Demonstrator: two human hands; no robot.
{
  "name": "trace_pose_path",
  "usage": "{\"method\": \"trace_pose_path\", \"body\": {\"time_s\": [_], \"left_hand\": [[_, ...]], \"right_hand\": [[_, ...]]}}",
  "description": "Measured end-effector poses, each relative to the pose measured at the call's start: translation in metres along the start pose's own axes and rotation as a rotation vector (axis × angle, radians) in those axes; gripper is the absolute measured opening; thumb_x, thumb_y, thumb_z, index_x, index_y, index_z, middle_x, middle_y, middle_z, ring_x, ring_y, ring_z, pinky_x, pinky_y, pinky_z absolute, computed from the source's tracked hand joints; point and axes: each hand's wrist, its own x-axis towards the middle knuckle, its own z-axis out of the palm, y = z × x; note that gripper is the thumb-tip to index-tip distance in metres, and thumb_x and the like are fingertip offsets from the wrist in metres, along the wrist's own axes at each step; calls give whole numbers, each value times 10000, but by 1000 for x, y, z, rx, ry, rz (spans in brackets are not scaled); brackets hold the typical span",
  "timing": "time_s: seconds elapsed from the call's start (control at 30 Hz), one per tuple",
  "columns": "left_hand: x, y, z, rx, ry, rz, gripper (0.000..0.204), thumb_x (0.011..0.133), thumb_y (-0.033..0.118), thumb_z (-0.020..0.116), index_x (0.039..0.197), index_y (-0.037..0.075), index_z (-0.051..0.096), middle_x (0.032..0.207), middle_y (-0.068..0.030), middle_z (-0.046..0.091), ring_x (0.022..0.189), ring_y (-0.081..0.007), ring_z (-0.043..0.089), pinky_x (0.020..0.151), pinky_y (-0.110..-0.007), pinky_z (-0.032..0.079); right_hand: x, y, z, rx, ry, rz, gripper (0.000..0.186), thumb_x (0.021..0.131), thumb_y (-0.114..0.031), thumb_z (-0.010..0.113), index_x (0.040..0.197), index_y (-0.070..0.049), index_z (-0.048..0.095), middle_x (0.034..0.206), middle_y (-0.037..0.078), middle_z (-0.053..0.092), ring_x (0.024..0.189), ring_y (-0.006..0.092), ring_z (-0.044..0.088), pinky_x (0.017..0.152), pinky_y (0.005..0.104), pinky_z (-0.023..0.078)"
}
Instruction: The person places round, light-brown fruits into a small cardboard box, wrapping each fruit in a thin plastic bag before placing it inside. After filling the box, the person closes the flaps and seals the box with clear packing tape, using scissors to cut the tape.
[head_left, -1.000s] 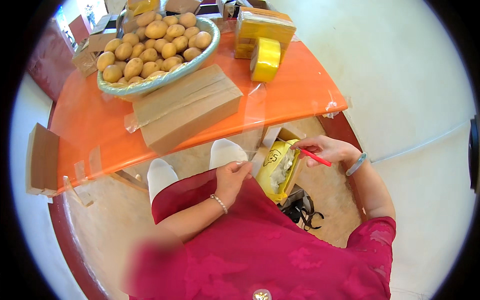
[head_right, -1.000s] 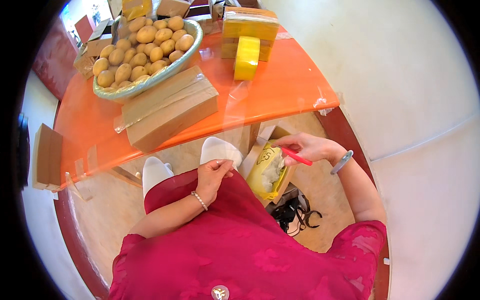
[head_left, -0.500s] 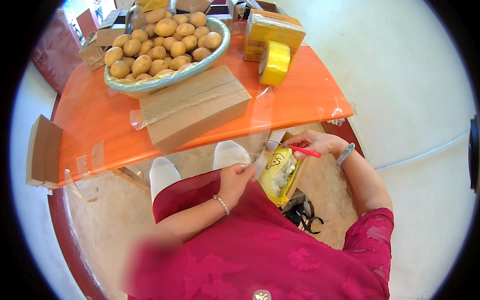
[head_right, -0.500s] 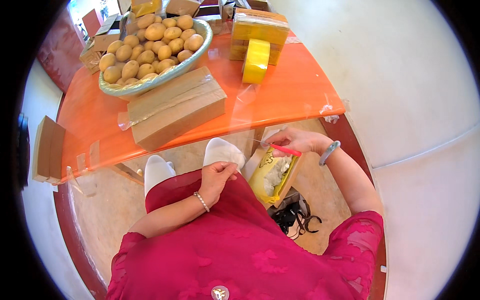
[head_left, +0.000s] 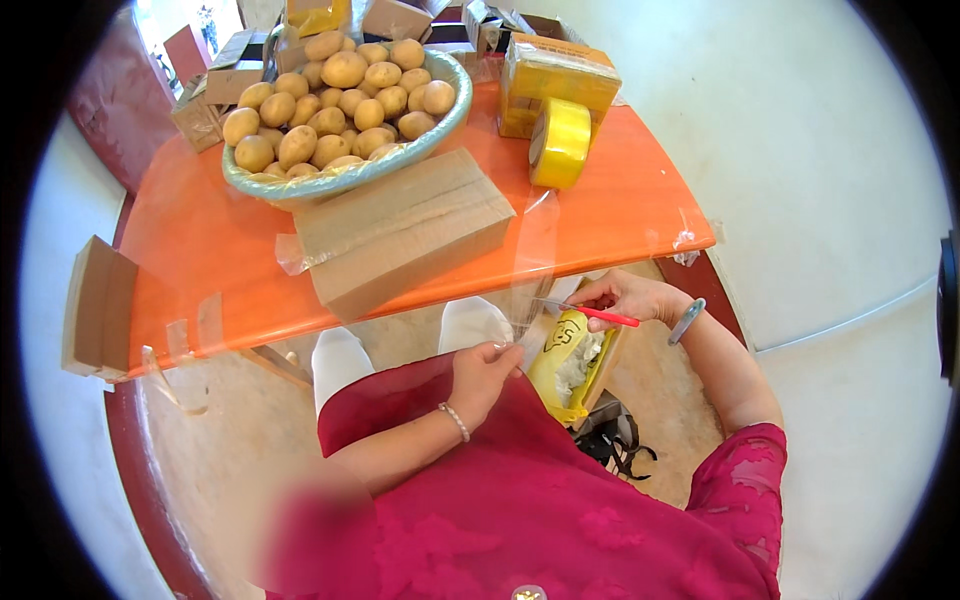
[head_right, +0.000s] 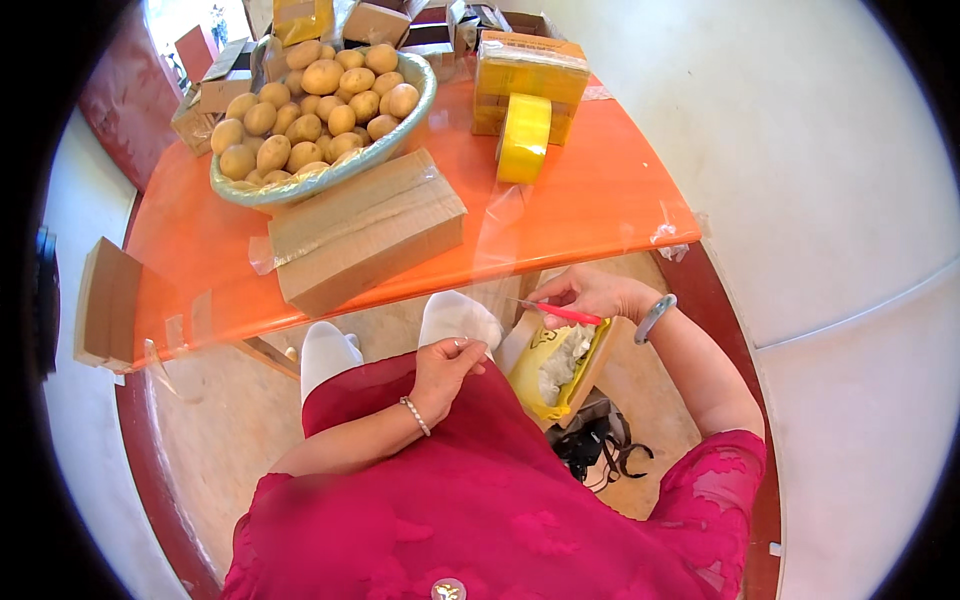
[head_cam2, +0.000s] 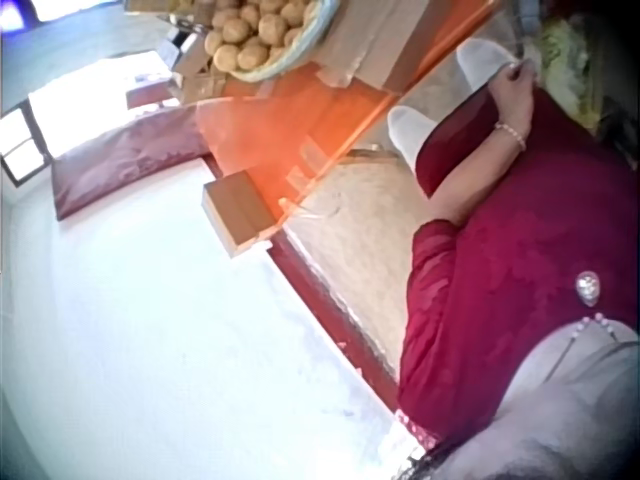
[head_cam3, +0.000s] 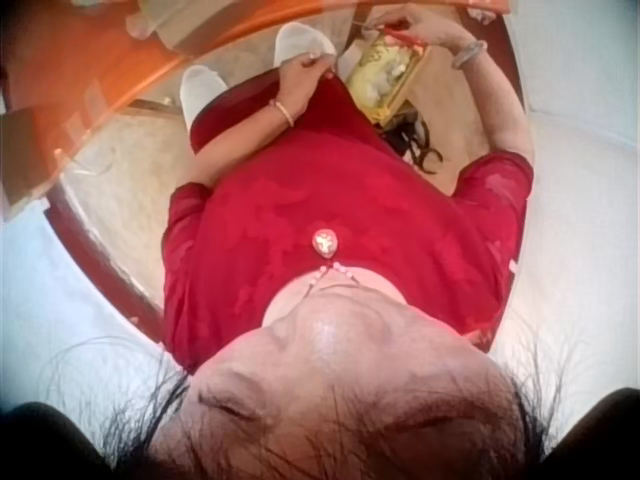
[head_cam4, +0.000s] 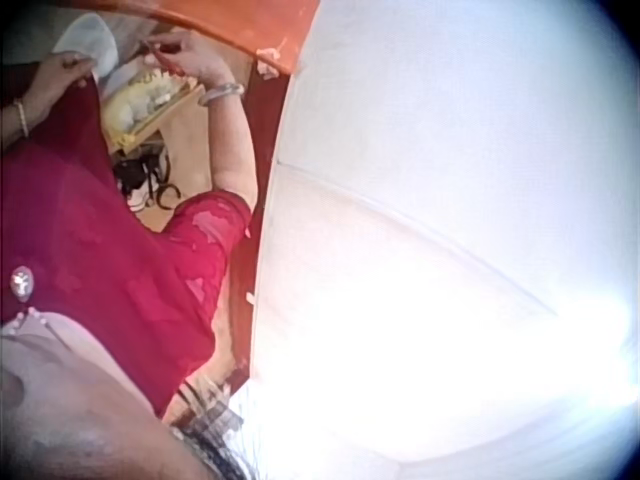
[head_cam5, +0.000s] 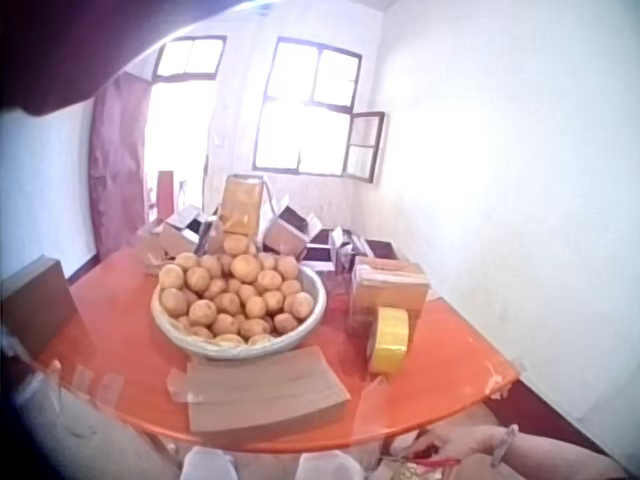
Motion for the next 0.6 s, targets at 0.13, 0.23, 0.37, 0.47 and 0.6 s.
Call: {"method": "trace_pose_path", "body": {"time_s": [0.13, 0.23, 0.37, 0.47, 0.6], "left_hand": [[0, 0, 1, 18, -1, 15, 203, 865, 150, 662, 909, -47, 687, 754, -43, 666, 642, -85, 607, 608, -216, 461], [-1, 4, 1, 4, 0, 7, 195, 867, 148, 660, 905, -42, 685, 762, -38, 664, 647, -84, 602, 611, -214, 460], [-2, 4, 1, -15, 6, -14, 188, 869, 149, 659, 895, -37, 679, 769, -33, 660, 653, -81, 596, 614, -211, 458], [-1, 4, 1, -16, -4, -1, 187, 871, 150, 661, 892, -36, 675, 768, -31, 659, 652, -81, 596, 615, -211, 458], [-3, 7, 1, -22, -4, -14, 177, 873, 146, 661, 887, -30, 674, 765, -28, 657, 650, -79, 595, 614, -209, 457]], "right_hand": [[1, 5, -4, -35, -13, 31, 598, 747, -291, 802, 1228, -2, 596, 1126, 85, 653, 1014, 151, 596, 911, 299, 474], [0, -3, -2, -68, 3, 32, 565, 746, -223, 804, 1220, 5, 600, 1105, 76, 661, 988, 136, 600, 882, 287, 488], [1, -3, 0, -86, 28, 32, 525, 760, -163, 790, 1221, 3, 600, 1078, 60, 669, 960, 111, 601, 849, 266, 498], [4, -3, 3, -103, 48, 9, 505, 768, -195, 782, 1208, -14, 612, 1006, 35, 665, 893, 87, 587, 793, 258, 494], [13, -6, 7, -117, 44, -25, 530, 768, -302, 781, 1196, -32, 623, 878, 1, 654, 790, 67, 565, 709, 254, 483]]}}
